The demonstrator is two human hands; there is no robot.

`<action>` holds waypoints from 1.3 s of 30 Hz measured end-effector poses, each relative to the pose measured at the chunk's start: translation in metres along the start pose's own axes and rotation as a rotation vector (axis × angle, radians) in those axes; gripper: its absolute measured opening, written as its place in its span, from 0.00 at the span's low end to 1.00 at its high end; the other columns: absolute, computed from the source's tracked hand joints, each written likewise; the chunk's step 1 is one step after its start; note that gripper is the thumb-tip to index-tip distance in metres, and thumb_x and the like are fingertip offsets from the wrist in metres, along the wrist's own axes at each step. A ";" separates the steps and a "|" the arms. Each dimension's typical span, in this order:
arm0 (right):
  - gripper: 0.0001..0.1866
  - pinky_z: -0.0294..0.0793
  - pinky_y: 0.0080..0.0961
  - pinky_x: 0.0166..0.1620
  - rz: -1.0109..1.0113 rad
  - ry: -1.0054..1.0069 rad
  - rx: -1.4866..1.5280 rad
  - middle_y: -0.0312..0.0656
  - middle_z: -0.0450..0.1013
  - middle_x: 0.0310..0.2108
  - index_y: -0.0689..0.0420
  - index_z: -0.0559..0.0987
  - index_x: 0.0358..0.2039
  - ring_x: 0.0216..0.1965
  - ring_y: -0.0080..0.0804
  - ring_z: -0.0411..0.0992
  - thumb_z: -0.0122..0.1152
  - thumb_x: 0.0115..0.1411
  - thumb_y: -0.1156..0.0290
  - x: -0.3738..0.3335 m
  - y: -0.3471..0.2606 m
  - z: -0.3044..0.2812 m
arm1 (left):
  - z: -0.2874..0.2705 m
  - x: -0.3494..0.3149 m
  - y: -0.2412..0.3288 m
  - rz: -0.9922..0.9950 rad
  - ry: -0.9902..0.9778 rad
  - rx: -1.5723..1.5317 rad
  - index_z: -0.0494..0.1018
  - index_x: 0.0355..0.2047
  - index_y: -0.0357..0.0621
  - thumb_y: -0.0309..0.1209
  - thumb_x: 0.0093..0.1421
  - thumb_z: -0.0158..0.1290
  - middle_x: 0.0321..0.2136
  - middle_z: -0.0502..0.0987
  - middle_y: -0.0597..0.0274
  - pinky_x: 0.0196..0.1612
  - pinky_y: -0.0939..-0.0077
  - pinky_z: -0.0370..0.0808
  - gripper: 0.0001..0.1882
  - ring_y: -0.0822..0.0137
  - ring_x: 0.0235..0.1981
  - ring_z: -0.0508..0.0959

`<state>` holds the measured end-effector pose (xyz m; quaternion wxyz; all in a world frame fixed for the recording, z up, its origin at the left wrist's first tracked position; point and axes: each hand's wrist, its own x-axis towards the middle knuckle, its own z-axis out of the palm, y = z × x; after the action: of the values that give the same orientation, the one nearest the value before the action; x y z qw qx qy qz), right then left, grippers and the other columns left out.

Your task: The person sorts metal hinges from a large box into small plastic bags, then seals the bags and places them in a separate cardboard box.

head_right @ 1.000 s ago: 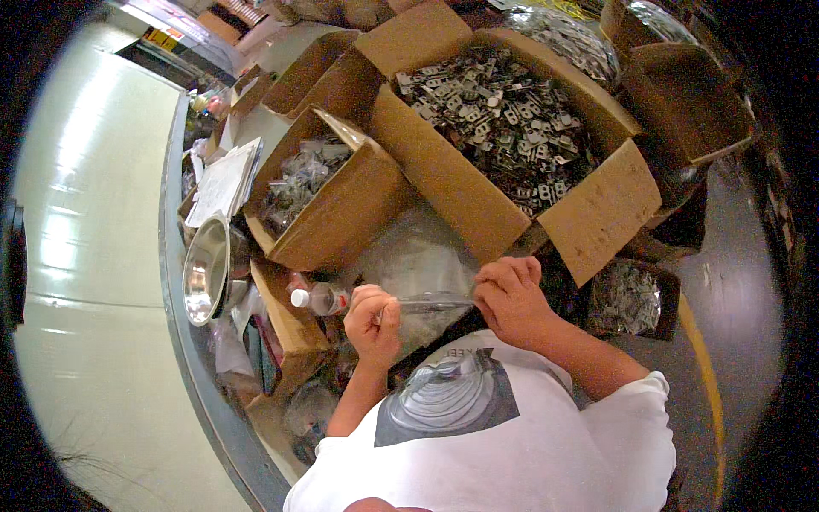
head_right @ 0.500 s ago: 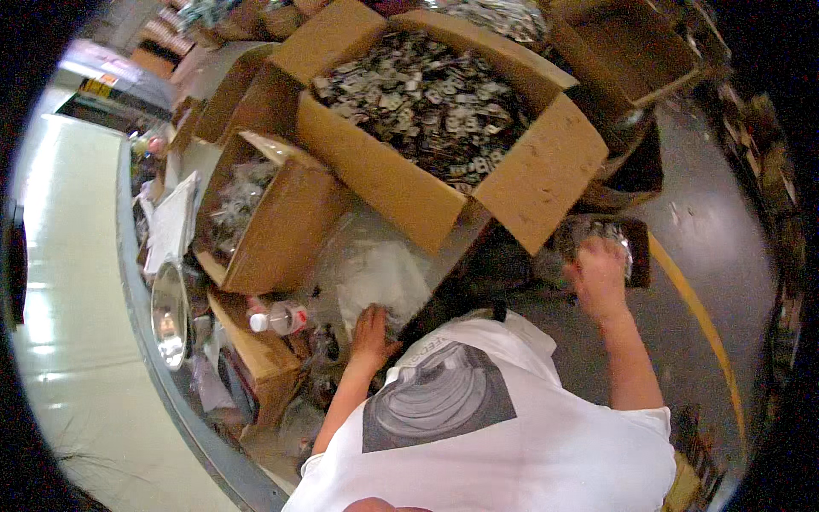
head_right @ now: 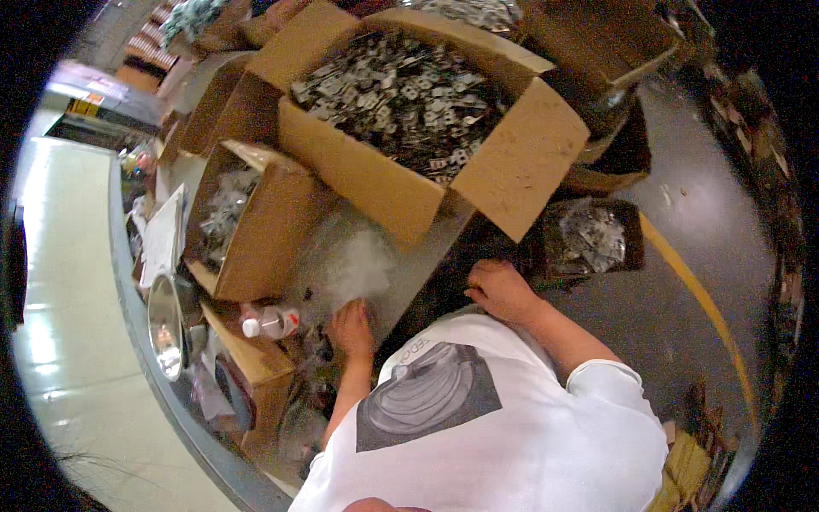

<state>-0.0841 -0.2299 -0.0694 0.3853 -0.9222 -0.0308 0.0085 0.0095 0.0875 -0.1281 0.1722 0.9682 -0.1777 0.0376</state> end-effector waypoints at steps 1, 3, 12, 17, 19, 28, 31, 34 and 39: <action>0.09 0.70 0.41 0.38 -0.047 -0.014 0.023 0.47 0.70 0.28 0.59 0.74 0.25 0.34 0.47 0.70 0.62 0.50 0.67 0.009 -0.007 0.006 | 0.001 0.007 0.006 -0.030 0.137 -0.008 0.77 0.34 0.38 0.33 0.61 0.49 0.33 0.78 0.52 0.39 0.59 0.71 0.12 0.50 0.36 0.75; 0.09 0.70 0.40 0.38 -0.099 -0.049 0.074 0.46 0.70 0.29 0.60 0.74 0.25 0.34 0.47 0.70 0.63 0.50 0.69 0.028 -0.028 0.011 | -0.008 0.025 0.020 -0.146 0.170 -0.094 0.77 0.32 0.38 0.33 0.60 0.50 0.31 0.78 0.51 0.36 0.61 0.71 0.11 0.52 0.34 0.76; 0.09 0.70 0.37 0.39 -0.293 -0.148 0.171 0.46 0.69 0.35 0.59 0.73 0.26 0.37 0.46 0.70 0.64 0.50 0.70 0.084 -0.054 0.052 | 0.030 0.039 -0.006 -0.327 0.121 -0.621 0.77 0.32 0.36 0.31 0.56 0.56 0.24 0.78 0.55 0.32 0.72 0.71 0.09 0.66 0.25 0.76; 0.10 0.70 0.40 0.40 -0.258 -0.221 0.185 0.47 0.69 0.34 0.59 0.74 0.27 0.39 0.48 0.69 0.62 0.51 0.67 0.086 -0.049 0.061 | 0.019 0.039 0.000 -0.499 -0.116 -0.640 0.77 0.31 0.35 0.26 0.55 0.56 0.26 0.79 0.59 0.34 0.76 0.72 0.06 0.71 0.28 0.76; 0.09 0.70 0.40 0.40 -0.273 -0.233 0.194 0.48 0.69 0.34 0.59 0.74 0.27 0.38 0.48 0.69 0.63 0.51 0.67 0.086 -0.049 0.065 | 0.036 0.031 -0.016 -0.613 0.133 -0.948 0.76 0.29 0.36 0.25 0.53 0.57 0.26 0.79 0.57 0.33 0.74 0.72 0.05 0.67 0.27 0.77; 0.10 0.70 0.39 0.41 -0.253 -0.238 0.196 0.48 0.68 0.34 0.60 0.74 0.27 0.38 0.49 0.69 0.62 0.52 0.67 0.090 -0.044 0.072 | 0.023 0.030 -0.010 -0.161 0.103 -0.197 0.74 0.34 0.36 0.32 0.45 0.63 0.39 0.73 0.49 0.46 0.62 0.69 0.18 0.52 0.42 0.72; 0.09 0.70 0.39 0.42 -0.244 -0.256 0.191 0.48 0.68 0.34 0.60 0.75 0.28 0.39 0.49 0.69 0.61 0.52 0.67 0.091 -0.042 0.071 | 0.023 0.020 -0.017 -0.030 0.138 0.026 0.72 0.39 0.37 0.32 0.47 0.61 0.39 0.73 0.50 0.48 0.62 0.68 0.19 0.50 0.44 0.70; 0.09 0.70 0.39 0.43 -0.235 -0.285 0.168 0.48 0.69 0.35 0.59 0.75 0.29 0.40 0.48 0.69 0.61 0.53 0.67 0.089 -0.046 0.070 | 0.048 0.007 -0.048 0.000 0.060 0.104 0.75 0.37 0.38 0.31 0.49 0.59 0.41 0.73 0.50 0.46 0.62 0.68 0.15 0.49 0.43 0.71; 0.09 0.70 0.39 0.44 -0.204 -0.302 0.154 0.48 0.70 0.36 0.59 0.76 0.30 0.42 0.48 0.69 0.60 0.53 0.67 0.090 -0.044 0.068 | 0.017 0.017 -0.027 -0.276 0.035 -0.174 0.76 0.31 0.37 0.30 0.52 0.57 0.35 0.77 0.51 0.38 0.63 0.72 0.09 0.54 0.34 0.76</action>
<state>0.0008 -0.1453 -0.0851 0.4446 -0.8703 -0.1809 0.1102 0.0353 0.1000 -0.1507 0.2618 0.9641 -0.0424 0.0151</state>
